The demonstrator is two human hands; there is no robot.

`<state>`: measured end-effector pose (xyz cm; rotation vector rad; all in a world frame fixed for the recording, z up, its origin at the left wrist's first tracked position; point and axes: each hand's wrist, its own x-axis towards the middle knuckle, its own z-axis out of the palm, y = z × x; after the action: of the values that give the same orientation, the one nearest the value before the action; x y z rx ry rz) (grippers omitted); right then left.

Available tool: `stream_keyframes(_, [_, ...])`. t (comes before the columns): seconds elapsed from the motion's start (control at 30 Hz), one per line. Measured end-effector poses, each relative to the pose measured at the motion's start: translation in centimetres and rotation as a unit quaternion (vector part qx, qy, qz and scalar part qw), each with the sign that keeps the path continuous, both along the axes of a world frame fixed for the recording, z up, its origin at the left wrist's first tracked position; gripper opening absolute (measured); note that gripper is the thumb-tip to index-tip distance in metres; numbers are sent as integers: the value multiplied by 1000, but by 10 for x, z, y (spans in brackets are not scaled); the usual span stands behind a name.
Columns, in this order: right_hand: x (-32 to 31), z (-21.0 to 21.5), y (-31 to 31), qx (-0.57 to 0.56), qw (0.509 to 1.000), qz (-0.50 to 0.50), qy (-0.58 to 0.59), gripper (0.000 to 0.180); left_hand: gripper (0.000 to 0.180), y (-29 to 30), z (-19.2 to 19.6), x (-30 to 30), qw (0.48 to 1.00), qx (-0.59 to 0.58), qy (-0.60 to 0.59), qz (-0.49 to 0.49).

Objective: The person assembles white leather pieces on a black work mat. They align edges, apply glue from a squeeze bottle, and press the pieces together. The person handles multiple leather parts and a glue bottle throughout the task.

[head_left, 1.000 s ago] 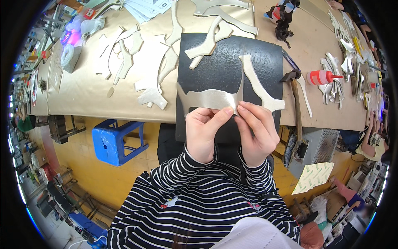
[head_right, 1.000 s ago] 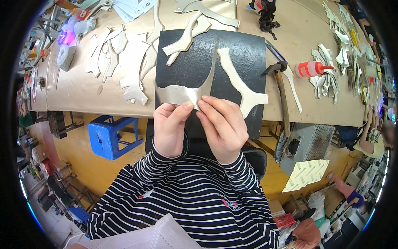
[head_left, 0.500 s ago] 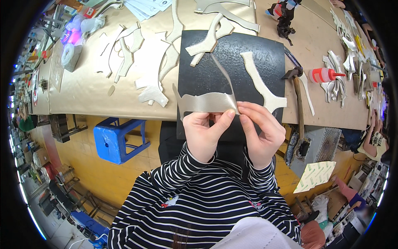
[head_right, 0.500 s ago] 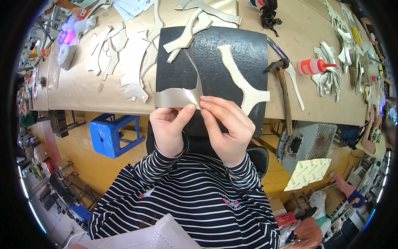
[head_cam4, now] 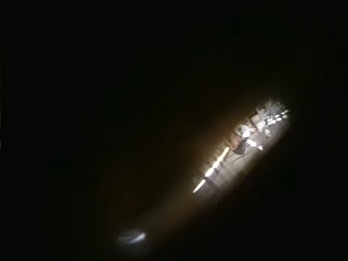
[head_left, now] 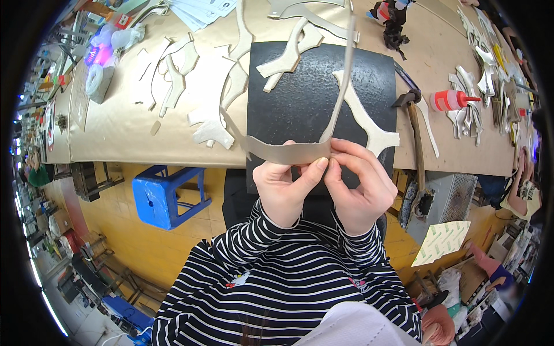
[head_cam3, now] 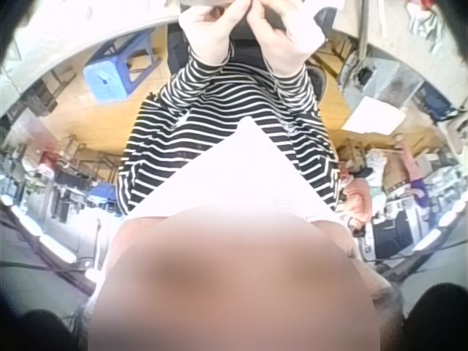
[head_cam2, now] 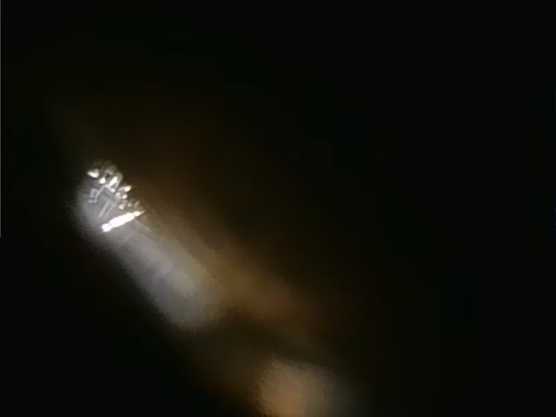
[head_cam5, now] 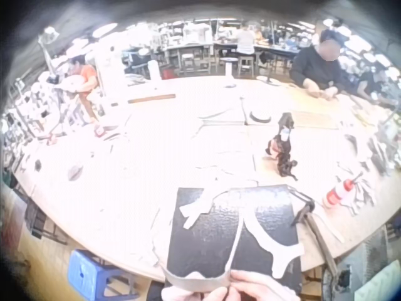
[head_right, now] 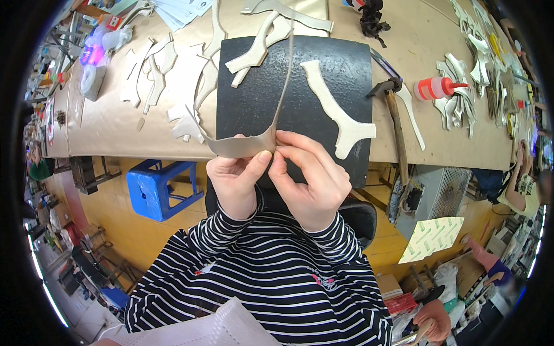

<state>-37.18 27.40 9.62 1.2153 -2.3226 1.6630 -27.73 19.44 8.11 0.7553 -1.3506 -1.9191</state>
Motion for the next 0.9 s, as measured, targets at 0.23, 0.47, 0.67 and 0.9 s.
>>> stream_keyframes(0.23, [-7, 3, 4, -19, 999, 14, -42, 15, 16, 3, 2, -1, 996, 85, 19, 18])
stream_keyframes(0.47, [-3, 4, 2, 7, 1000, 27, -2, 18, 15, 6, -3, -4, 997, 66, 19, 29])
stream_keyframes(0.67, [-2, 4, 4, 15, 1000, 14, -14, 14, 14, 1, -6, -2, 999, -52, -15, -3])
stream_keyframes(0.9, [-3, 5, 3, 21, 1000, 3, 21, 17, 12, 6, -2, -1, 994, 110, -7, 5])
